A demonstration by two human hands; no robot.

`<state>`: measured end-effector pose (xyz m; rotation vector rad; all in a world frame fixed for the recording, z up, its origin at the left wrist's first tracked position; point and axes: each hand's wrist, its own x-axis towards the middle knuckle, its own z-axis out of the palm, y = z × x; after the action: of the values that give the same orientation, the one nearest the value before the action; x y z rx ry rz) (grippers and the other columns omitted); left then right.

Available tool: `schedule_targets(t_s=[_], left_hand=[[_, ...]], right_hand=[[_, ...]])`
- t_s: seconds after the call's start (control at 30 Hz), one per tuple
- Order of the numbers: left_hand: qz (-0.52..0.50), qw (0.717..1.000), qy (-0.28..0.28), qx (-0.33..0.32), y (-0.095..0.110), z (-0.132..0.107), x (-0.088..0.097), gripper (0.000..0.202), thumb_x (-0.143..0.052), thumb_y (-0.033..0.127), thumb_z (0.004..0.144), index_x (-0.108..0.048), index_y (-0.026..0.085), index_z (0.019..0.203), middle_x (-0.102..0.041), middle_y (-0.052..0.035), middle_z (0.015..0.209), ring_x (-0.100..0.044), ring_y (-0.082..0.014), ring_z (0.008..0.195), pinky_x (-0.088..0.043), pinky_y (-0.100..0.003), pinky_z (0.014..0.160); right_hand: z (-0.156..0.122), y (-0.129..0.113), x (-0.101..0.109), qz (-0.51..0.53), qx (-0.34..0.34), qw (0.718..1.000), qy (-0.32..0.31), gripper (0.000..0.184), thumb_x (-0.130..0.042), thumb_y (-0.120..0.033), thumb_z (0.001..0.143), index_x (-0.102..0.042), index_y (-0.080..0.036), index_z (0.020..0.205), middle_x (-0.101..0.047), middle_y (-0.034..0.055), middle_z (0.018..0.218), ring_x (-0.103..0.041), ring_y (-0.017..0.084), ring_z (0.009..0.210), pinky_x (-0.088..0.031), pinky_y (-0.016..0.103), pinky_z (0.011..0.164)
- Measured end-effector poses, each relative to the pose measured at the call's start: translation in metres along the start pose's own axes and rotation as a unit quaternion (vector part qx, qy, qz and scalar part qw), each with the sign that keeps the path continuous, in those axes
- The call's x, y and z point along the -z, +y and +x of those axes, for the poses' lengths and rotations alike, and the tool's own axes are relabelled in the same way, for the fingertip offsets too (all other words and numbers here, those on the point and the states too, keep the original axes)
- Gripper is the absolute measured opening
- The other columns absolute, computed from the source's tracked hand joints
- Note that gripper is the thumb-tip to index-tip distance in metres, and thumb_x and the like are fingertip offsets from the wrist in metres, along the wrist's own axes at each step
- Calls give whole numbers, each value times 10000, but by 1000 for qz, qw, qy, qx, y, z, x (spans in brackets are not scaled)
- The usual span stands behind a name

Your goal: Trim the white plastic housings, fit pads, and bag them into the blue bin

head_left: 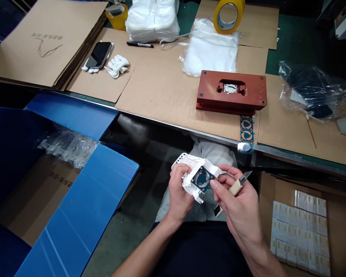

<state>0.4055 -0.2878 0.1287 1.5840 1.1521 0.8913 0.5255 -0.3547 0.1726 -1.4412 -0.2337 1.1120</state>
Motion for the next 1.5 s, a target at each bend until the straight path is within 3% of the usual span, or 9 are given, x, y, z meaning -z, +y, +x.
schedule_targets(t_s=[0.37, 0.53, 0.7, 0.93, 1.03, 1.17, 1.27, 1.37, 1.5], left_hand=[[-41, 999, 8, 4, 7, 6, 2, 209, -681, 163, 776, -548, 228, 924, -541, -21, 950, -545, -197, 864, -418, -311, 767], [-33, 999, 2, 12, 3, 6, 2, 218, -690, 173, 784, -551, 232, 941, -556, -27, 975, -553, -209, 900, -419, -325, 799], [-8, 1000, -6, 24, -1, 4, 1, 158, -674, 214, 834, -555, 236, 936, -558, -24, 966, -549, -207, 893, -406, -334, 806], [-28, 999, -5, 46, 3, 5, 3, 178, -691, 183, 807, -562, 226, 922, -568, -18, 946, -553, -195, 874, -416, -314, 782], [-73, 993, -1, 97, 7, 9, 4, 232, -738, 169, 774, -567, 215, 924, -581, 0, 888, -549, -165, 795, -424, -287, 727], [-232, 953, 13, 195, 18, 17, 6, 332, -823, 208, 729, -619, 195, 991, -674, -17, 921, -619, -181, 845, -484, -304, 780], [-366, 893, 51, 257, 30, 23, 4, 434, -869, 144, 649, -669, 182, 1033, -726, -37, 976, -665, -208, 922, -521, -327, 835], [-455, 847, 57, 270, 43, 26, -3, 347, -869, 105, 622, -716, 166, 927, -739, -32, 893, -680, -196, 886, -529, -308, 825], [-541, 802, 45, 248, 54, 34, -16, 222, -859, 121, 625, -702, 179, 770, -724, -18, 861, -677, -209, 965, -509, -335, 931]], right_hand=[[-3, 1, 14, -95, 69, 992, 34, 264, -693, -345, 908, -642, -256, 1151, -671, -2, 837, -543, 77, 575, -451, 194, 516], [-8, -3, 14, -242, 195, 947, -82, 247, -646, -265, 939, -680, -321, 1177, -593, -55, 716, -508, 52, 544, -438, 149, 506], [-3, -2, 7, -283, 206, 921, -168, 340, -672, -271, 921, -652, -318, 1257, -585, -54, 745, -525, 50, 564, -456, 127, 506], [-5, -5, 12, -266, 230, 928, -126, 336, -661, -222, 916, -668, -324, 1237, -593, -73, 708, -517, 35, 507, -445, 119, 482], [-1, 0, 23, -267, 221, 938, -12, 222, -690, -274, 895, -731, -274, 1113, -638, -43, 724, -569, 73, 563, -467, 161, 510], [25, 15, 44, -188, 166, 958, 139, 292, -732, -397, 849, -736, -201, 1065, -729, 61, 950, -678, 182, 827, -531, 234, 623], [46, 23, 51, -82, 80, 992, 59, 470, -776, -426, 804, -674, -217, 1212, -686, 112, 1243, -668, 232, 1057, -504, 189, 565], [51, 23, 45, 27, -32, 998, -49, 607, -772, -455, 804, -595, -264, 1352, -651, 106, 1328, -684, 152, 767, -369, 158, 378], [47, -5, 28, 132, -33, 990, -22, 552, -705, -479, 854, -607, -261, 1351, -731, 69, 1164, -682, 152, 701, -519, 216, 492]])
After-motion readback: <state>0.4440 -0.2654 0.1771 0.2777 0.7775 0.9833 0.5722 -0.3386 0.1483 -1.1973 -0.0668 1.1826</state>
